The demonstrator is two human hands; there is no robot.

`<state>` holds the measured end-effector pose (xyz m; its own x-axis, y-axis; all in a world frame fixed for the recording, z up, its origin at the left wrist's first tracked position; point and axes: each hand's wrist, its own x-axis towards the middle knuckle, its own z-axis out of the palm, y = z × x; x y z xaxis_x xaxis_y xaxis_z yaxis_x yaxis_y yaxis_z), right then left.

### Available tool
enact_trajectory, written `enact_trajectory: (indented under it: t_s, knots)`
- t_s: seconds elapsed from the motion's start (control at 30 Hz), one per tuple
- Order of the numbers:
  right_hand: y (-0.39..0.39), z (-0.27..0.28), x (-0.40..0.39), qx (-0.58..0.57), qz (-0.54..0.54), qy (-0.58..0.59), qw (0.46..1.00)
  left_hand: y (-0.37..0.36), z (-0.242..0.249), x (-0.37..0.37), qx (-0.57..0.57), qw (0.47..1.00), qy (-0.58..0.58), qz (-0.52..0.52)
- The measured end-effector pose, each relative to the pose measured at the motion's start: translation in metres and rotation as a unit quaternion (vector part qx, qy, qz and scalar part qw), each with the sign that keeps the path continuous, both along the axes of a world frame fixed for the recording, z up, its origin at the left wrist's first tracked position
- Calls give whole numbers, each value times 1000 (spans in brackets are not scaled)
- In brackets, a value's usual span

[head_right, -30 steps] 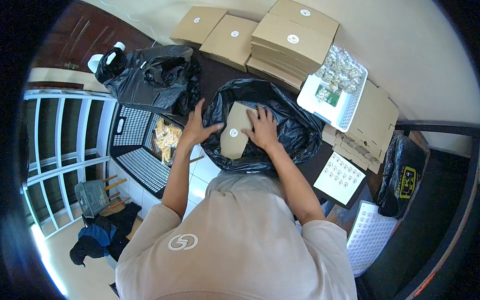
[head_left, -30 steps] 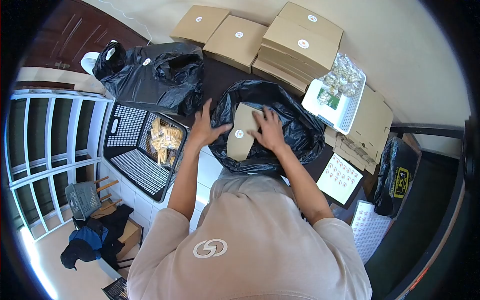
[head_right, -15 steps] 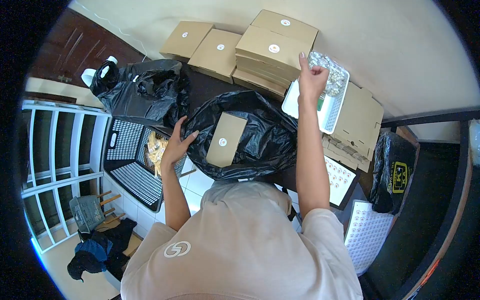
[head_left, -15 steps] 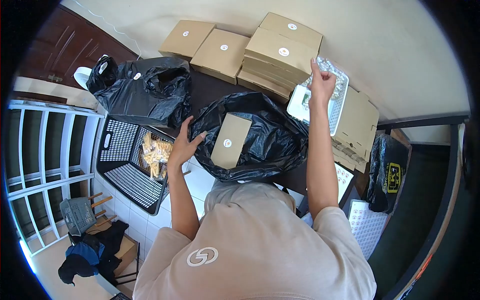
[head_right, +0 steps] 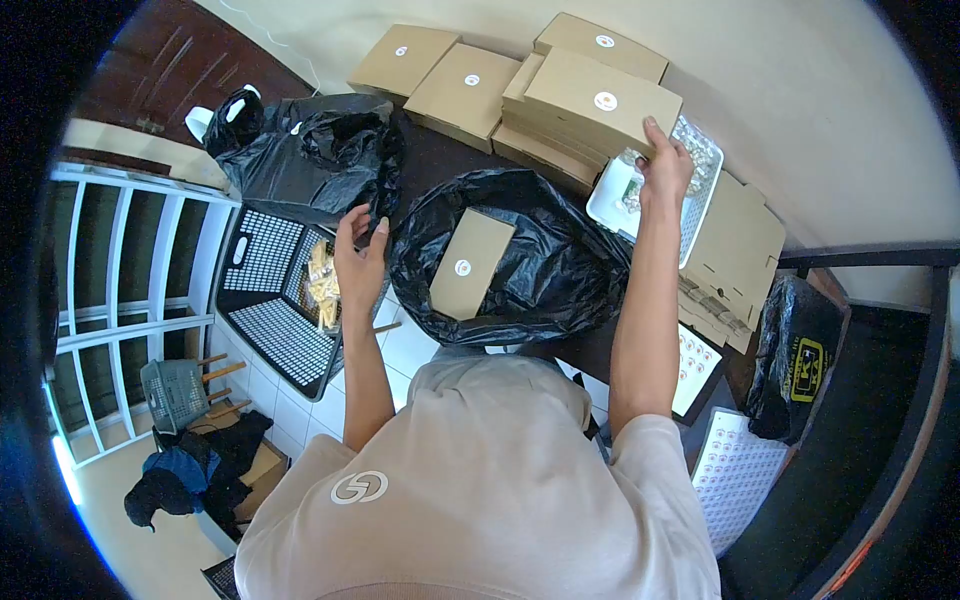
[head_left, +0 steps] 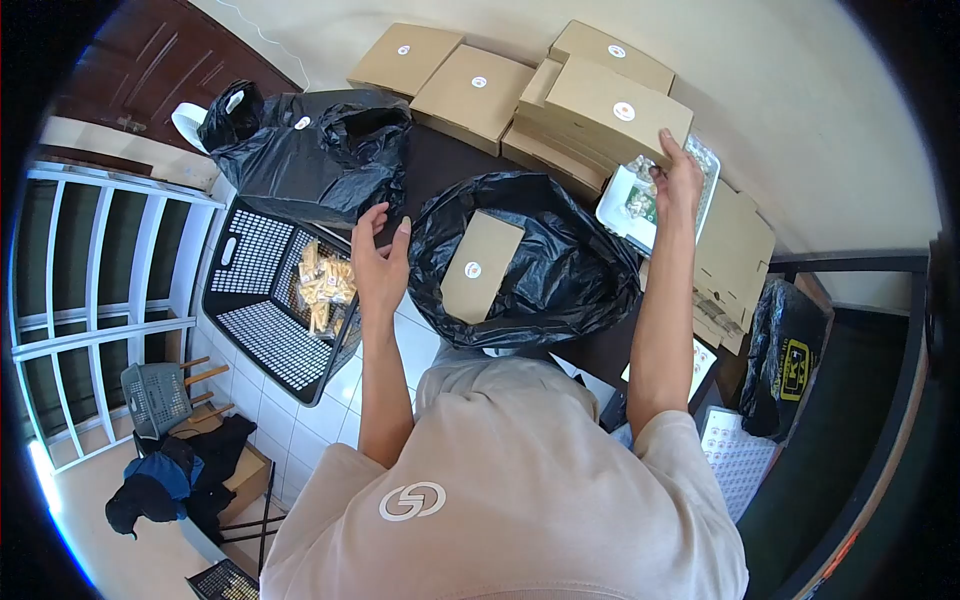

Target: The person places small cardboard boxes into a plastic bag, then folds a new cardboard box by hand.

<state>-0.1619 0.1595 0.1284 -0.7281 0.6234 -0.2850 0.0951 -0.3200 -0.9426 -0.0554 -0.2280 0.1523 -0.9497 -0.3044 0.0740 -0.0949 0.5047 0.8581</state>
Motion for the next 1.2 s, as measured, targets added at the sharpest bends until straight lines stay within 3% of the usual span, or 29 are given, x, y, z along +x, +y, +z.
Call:
enact_trajectory:
  t_s: [0.17, 0.27, 0.43, 0.5, 0.57, 0.63, 0.77, 0.9, 1.1, 1.17, 1.2]
  knots:
    - [-21, 45, 75, -29, 81, 136, 987, 26, 16, 4, 138, 988, 66, -10]
    - [-27, 32, 109, -27, 139, 120, 983, 52, 16, 4, 195, 967, 140, -84]
    - [-24, -20, 126, 105, 233, 25, 967, 79, -1, 6, 78, 975, 85, -192]
    - [-30, -43, 126, 214, 294, -17, 931, 88, -24, 8, 58, 974, 49, -212]
    - [-41, -69, 124, 272, 307, -10, 912, 90, -59, 13, -20, 971, 8, -237]
    - [-49, -87, 119, 288, 334, -43, 896, 87, -84, 15, -23, 966, -41, -255]
    - [-59, -112, 109, 233, 364, -42, 901, 82, -101, 20, -30, 966, -91, -239]
    - [-72, -77, 102, 211, 387, -2, 897, 95, -79, 18, -8, 964, -146, -221]
    - [-86, -36, 100, 176, 307, 2, 935, 116, -60, -2, 144, 942, -115, -282]
    - [-96, -23, 112, 48, 301, 3, 952, 119, -53, -5, 198, 936, -142, -254]
    - [-101, -23, 117, 82, 303, 43, 948, 119, -49, -5, 198, 936, -142, -254]
